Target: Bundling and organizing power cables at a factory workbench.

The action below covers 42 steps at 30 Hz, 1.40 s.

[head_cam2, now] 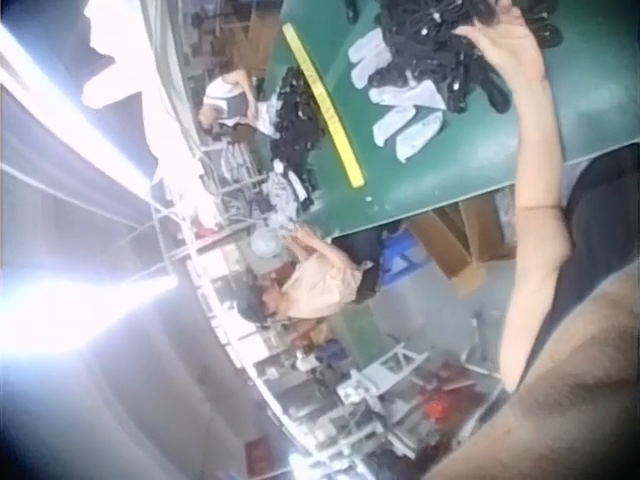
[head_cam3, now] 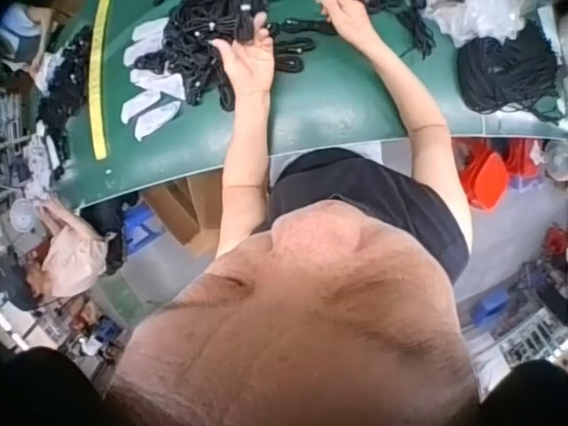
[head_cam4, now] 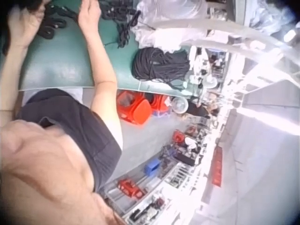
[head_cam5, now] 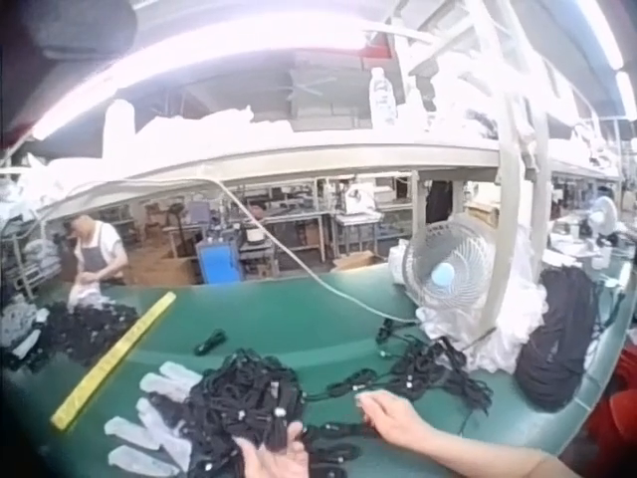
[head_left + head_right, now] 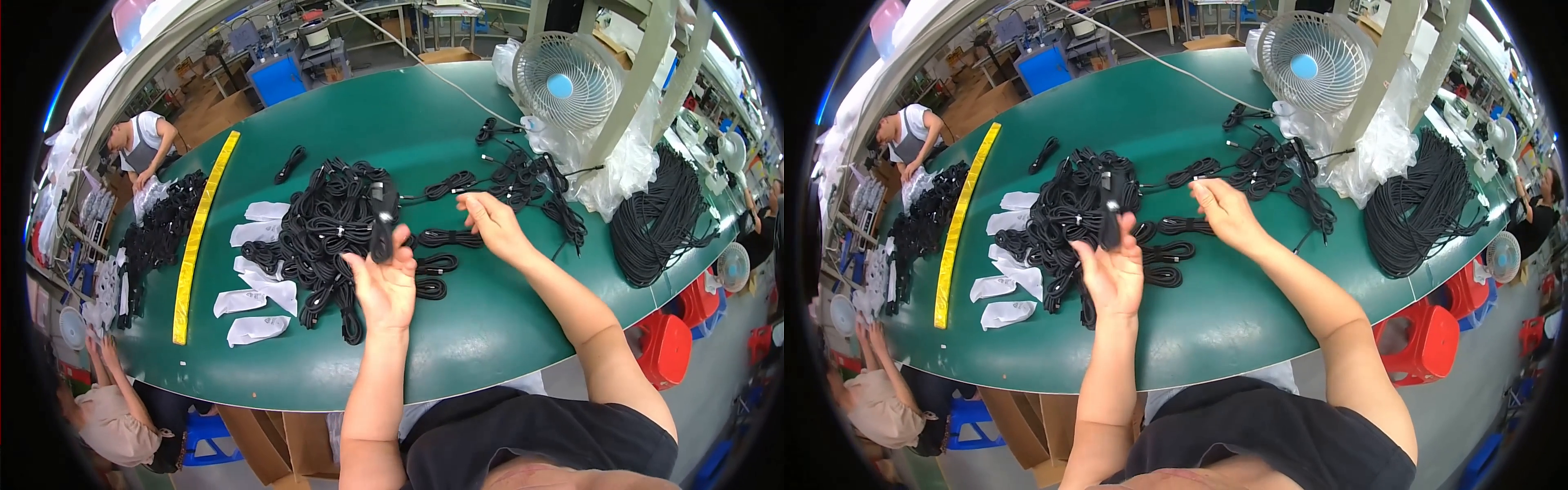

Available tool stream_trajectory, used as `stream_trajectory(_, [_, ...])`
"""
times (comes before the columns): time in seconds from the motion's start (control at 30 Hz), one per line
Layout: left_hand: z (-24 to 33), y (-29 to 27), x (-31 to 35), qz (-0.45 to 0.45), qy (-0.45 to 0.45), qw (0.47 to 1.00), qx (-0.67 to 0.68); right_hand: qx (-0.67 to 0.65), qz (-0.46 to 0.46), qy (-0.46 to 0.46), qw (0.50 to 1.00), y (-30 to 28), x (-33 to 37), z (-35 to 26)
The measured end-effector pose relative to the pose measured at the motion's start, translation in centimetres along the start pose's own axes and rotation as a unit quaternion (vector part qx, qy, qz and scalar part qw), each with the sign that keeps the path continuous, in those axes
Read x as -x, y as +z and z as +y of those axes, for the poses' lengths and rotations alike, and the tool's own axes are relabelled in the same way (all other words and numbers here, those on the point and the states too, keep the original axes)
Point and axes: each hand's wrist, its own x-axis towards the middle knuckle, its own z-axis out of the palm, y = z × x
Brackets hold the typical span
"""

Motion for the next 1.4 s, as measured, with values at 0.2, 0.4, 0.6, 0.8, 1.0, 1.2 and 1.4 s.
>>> stream_trajectory(0.2, [0.1,-0.7,0.1,-0.112,-0.069,0.989,-0.074,0.291,-0.031,-0.089,0.952,0.9,-2.0,4.1])
stream_trajectory(0.4, [0.0,-1.4,-0.1,-0.063,-0.075,0.991,-0.087,0.398,-0.073,-0.188,0.895,2.7,-6.0,5.0])
stream_trajectory(0.6, [-0.7,-1.7,-0.1,-0.048,-0.161,0.966,-0.198,0.487,-0.104,-0.117,0.859,3.9,-8.0,4.6])
stream_trajectory(0.8, [-1.3,-1.5,0.0,-0.010,-0.185,0.970,-0.155,0.268,0.023,-0.397,0.878,1.5,-2.7,-2.1])
stream_trajectory(1.0, [-1.3,-0.6,0.3,-0.016,-0.141,0.978,-0.153,0.222,-0.130,-0.381,0.888,1.1,3.8,-4.8])
stream_trajectory(1.2, [-1.3,-0.6,0.5,-0.083,-0.069,0.972,-0.208,0.037,-0.134,-0.116,0.984,-0.2,5.8,-5.4])
stream_trajectory(1.4, [-2.4,0.3,1.2,-0.089,-0.086,0.951,-0.282,0.165,-0.128,-0.089,0.974,-0.6,6.2,-4.6])
